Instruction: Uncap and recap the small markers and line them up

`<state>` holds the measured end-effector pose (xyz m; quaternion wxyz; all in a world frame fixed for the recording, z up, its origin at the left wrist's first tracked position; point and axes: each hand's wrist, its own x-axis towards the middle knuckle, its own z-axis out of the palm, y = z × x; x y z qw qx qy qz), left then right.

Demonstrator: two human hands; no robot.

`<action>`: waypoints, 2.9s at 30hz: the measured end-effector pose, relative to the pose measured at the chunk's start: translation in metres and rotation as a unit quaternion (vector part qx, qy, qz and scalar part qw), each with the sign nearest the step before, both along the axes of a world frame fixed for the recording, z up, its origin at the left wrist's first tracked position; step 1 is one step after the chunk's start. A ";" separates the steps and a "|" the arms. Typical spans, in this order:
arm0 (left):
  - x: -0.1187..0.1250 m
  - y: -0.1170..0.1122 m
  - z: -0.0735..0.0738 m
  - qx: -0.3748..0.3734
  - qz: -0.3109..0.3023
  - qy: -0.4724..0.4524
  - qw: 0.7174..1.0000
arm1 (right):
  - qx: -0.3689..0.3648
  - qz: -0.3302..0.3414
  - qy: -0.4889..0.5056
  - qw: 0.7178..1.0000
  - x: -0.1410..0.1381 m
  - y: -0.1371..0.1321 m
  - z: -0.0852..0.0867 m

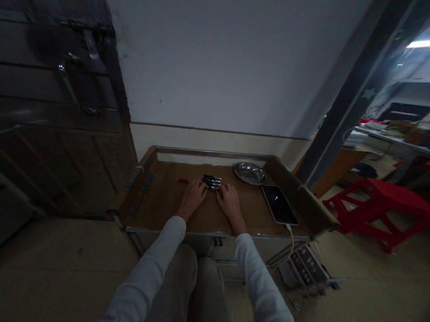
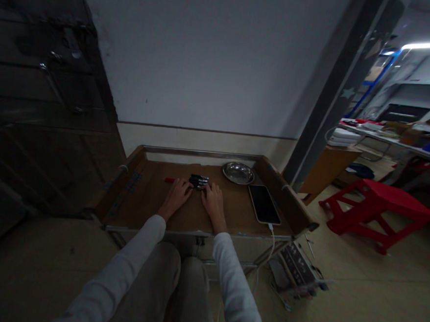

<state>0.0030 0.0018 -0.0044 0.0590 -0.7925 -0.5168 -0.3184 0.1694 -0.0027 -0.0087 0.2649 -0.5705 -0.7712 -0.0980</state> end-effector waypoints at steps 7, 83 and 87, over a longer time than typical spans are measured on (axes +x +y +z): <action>0.001 0.002 -0.002 -0.019 -0.010 0.008 1.000 | -0.009 0.023 -0.003 1.000 -0.001 0.002 -0.001; -0.007 -0.001 -0.011 -0.010 0.200 -0.085 0.976 | -0.011 -0.016 -0.006 1.000 -0.004 0.004 0.004; 0.001 -0.002 -0.014 -0.006 0.129 -0.062 0.990 | -0.001 -0.026 -0.008 1.000 -0.003 0.007 0.001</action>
